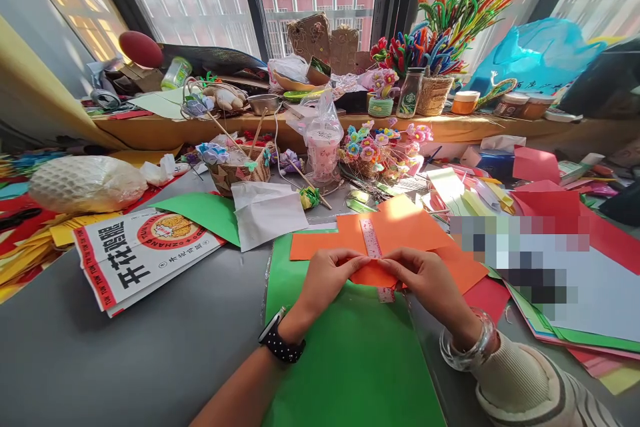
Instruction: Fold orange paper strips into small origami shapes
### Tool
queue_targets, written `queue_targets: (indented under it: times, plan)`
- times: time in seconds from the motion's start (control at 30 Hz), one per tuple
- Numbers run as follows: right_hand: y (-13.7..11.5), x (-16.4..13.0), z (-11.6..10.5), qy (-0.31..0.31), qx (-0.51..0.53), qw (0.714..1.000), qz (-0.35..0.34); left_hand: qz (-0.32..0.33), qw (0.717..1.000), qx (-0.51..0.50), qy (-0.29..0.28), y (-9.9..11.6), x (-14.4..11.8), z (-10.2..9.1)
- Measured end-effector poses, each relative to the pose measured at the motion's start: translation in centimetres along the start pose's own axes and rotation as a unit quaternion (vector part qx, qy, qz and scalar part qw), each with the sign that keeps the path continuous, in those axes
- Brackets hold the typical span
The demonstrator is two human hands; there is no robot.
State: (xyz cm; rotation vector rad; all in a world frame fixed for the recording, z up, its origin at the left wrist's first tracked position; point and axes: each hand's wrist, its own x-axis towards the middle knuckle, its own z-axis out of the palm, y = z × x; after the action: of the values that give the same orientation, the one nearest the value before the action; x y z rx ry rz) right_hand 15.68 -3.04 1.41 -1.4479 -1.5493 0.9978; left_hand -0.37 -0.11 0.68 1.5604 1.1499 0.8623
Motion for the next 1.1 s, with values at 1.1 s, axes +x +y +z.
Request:
queue_targets:
  times: [1.1]
  plan:
    - [0.5, 0.2, -1.0, 0.056, -0.015, 0.998, -0.037, 0.014, 0.996, -0.046, 0.073, -0.2, 0.0, -0.2]
